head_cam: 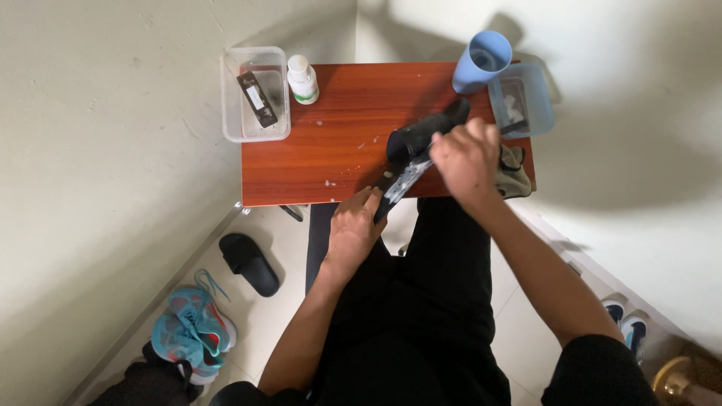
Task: The person is cleaning and applying a finish to the edges of a black sandal using a liquid solution and a cloth.
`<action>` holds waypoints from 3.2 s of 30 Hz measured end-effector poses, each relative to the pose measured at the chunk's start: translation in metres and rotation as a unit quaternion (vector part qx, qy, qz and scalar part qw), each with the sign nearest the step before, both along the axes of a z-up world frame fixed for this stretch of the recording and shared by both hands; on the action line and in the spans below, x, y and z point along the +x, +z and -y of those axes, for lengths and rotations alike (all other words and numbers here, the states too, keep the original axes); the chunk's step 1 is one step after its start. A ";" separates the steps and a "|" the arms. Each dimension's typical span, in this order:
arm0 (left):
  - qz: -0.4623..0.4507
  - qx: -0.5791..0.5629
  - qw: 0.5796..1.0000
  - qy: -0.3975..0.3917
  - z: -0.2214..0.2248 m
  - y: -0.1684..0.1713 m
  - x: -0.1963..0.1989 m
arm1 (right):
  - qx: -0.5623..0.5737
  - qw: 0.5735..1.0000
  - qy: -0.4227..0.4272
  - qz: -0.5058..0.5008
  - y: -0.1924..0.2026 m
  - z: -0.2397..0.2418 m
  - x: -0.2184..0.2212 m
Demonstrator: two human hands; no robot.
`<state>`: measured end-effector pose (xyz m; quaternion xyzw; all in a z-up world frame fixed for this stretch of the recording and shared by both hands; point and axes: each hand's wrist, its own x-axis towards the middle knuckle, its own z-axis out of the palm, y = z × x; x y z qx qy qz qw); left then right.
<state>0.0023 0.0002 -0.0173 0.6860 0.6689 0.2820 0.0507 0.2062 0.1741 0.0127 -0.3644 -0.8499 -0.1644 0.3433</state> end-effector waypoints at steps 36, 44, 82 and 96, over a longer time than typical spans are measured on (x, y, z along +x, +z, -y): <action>-0.008 0.005 1.000 -0.005 -0.003 0.010 0.004 | 0.066 0.989 -0.134 0.016 0.007 -0.059 0.057; -0.005 -0.008 1.000 -0.005 -0.004 0.004 0.002 | -0.010 0.999 -0.053 0.004 0.008 -0.018 0.037; -0.010 0.005 1.000 -0.025 -0.006 0.009 -0.001 | -0.046 0.993 0.086 0.062 0.026 -0.061 0.050; -0.016 0.006 1.000 -0.025 -0.002 0.019 0.000 | -0.010 0.995 -0.045 0.083 0.019 -0.045 0.060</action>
